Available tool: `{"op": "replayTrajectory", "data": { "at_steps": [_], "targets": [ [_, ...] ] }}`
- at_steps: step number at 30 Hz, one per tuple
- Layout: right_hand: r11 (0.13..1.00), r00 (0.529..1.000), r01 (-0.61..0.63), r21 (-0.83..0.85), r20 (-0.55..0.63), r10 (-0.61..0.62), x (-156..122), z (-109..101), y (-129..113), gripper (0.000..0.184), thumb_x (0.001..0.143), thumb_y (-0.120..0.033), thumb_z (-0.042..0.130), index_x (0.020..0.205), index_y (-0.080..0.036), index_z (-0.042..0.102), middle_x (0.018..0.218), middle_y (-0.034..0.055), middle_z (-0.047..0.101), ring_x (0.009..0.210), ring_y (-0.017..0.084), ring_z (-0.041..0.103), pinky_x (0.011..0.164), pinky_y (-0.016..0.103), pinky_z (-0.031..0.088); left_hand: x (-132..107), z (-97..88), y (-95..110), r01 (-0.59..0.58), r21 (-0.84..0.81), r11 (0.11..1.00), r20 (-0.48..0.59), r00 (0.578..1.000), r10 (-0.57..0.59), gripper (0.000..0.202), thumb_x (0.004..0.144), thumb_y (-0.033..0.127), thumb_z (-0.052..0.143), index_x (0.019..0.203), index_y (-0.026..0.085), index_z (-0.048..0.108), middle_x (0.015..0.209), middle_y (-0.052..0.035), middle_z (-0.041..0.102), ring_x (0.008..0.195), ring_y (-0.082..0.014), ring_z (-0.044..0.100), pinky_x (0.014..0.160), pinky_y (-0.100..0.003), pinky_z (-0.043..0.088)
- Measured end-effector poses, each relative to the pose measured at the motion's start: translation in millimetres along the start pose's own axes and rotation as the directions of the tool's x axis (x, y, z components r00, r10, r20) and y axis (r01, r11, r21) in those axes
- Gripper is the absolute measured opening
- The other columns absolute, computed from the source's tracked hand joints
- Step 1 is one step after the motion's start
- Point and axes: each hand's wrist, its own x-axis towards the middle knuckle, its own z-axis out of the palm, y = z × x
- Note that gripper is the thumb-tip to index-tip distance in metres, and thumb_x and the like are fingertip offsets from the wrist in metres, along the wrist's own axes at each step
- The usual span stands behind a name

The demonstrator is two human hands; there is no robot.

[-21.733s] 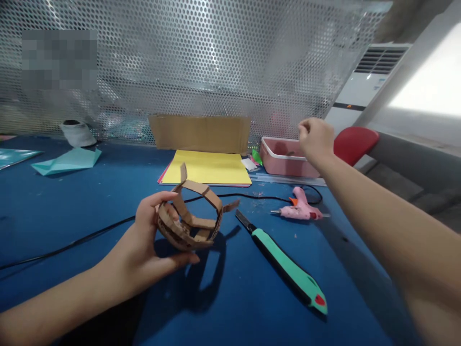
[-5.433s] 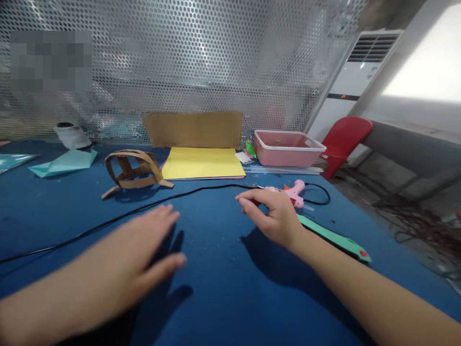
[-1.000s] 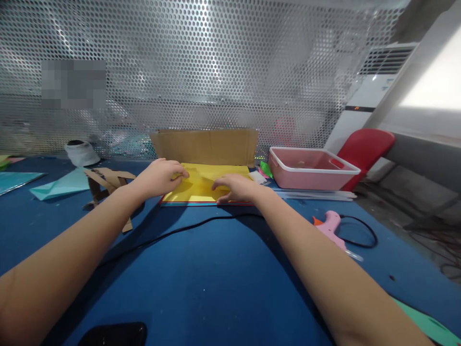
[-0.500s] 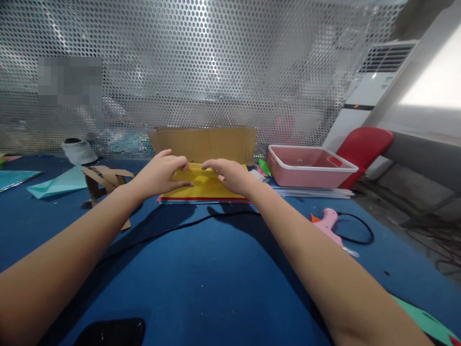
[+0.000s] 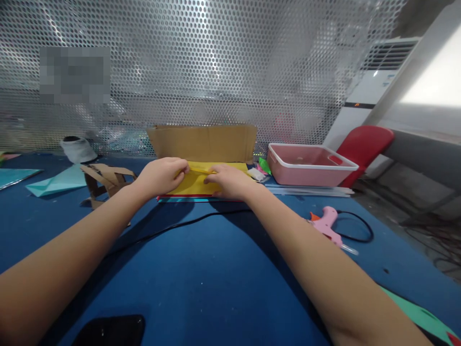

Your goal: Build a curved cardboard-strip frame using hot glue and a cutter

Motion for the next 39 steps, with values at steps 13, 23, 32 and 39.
{"op": "replayTrajectory", "data": {
  "at_steps": [13,23,32,39],
  "targets": [
    [0.997,0.999,-0.037,-0.064,-0.011,0.036,2.5,3.7,6.5,0.021,0.079,-0.019,0.066,0.100,-0.021,0.072,0.113,0.0085,0.065,0.100,0.022,0.061,0.087,0.030,0.047,-0.3,-6.6,-0.4,-0.004,0.004,1.000,0.020,1.000,0.004,0.023,0.083,0.019,0.042,0.095,0.020,0.062,0.094,-0.0056,0.070,0.088,-0.0245,0.065,0.071,-0.032,0.047],
    [0.977,0.930,-0.180,-0.115,-0.343,0.131,3.3,-0.4,-6.9,0.030,0.090,-0.010,0.041,0.106,-0.014,0.066,0.124,0.0157,0.055,0.114,0.025,0.048,0.098,0.039,0.038,0.1,0.5,5.0,0.084,0.046,0.995,0.059,0.994,-0.087,0.018,0.093,0.025,0.041,0.092,0.018,0.057,0.086,-0.0090,0.070,0.075,-0.0246,0.067,0.058,-0.029,0.040],
    [0.994,0.993,-0.075,-0.084,-0.097,0.067,8.6,18.4,-21.1,0.025,0.086,-0.035,0.063,0.102,-0.017,0.068,0.093,0.0092,0.069,0.082,0.021,0.063,0.070,0.028,0.044,-2.0,0.9,2.6,0.133,0.049,0.990,-0.010,0.991,-0.133,0.032,0.089,0.013,0.038,0.105,0.025,0.064,0.102,-0.0042,0.073,0.086,-0.0235,0.069,0.063,-0.029,0.044],
    [0.999,0.998,-0.002,-0.037,0.060,0.004,6.3,17.5,-12.2,0.023,0.085,-0.031,0.062,0.102,-0.019,0.072,0.100,0.0071,0.071,0.089,0.020,0.066,0.075,0.025,0.045,-1.9,-4.9,-3.1,0.102,0.028,0.994,0.009,0.995,-0.102,0.037,0.082,0.009,0.042,0.093,0.025,0.073,0.109,-0.0001,0.073,0.092,-0.0232,0.069,0.071,-0.031,0.049]
  ]
}}
